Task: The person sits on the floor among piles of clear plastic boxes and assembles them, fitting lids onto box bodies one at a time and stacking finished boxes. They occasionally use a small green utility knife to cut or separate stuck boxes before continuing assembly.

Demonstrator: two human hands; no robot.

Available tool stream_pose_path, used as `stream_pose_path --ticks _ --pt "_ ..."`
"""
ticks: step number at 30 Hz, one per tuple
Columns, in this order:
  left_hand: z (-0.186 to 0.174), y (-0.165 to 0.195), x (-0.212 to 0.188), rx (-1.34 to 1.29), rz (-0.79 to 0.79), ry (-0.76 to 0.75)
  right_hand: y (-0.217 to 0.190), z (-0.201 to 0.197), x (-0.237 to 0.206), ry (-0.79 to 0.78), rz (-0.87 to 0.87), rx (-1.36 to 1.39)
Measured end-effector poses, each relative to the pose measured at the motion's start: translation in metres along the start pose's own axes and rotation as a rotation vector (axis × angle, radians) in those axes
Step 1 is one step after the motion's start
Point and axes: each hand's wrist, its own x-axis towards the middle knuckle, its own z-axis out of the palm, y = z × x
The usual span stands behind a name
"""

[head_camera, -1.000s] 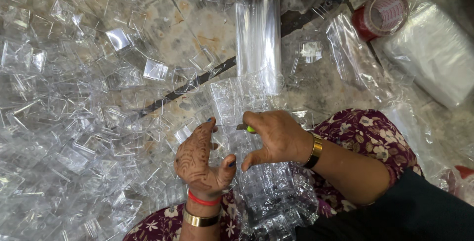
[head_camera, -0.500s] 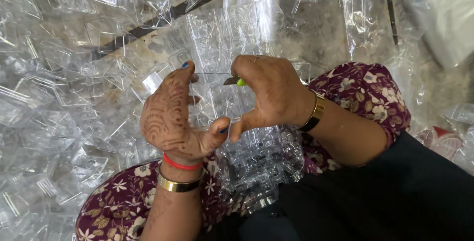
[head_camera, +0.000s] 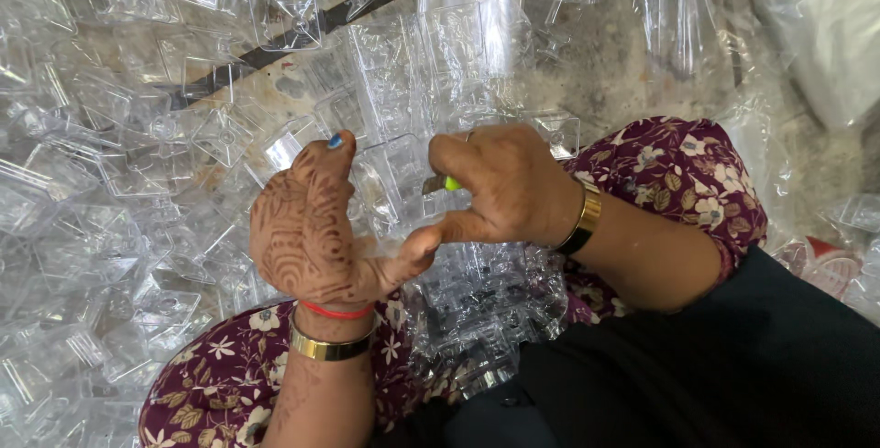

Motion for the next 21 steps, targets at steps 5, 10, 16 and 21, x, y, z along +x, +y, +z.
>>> stream_pose_path --ticks 5,10,16,21 --pt "0.003 -0.001 0.0 -0.073 -0.018 0.015 -0.003 0.001 -0.008 0.037 -0.071 0.002" --pt "0.001 -0.001 -0.004 -0.082 0.015 0.06 0.005 0.001 -0.005 0.004 -0.059 0.347" --pt "0.015 -0.003 0.001 0.02 0.146 0.226 0.006 -0.007 -0.004 -0.011 0.191 0.9" --pt "0.016 0.001 -0.002 -0.055 0.152 0.095 0.005 -0.006 -0.009 0.026 0.312 1.049"
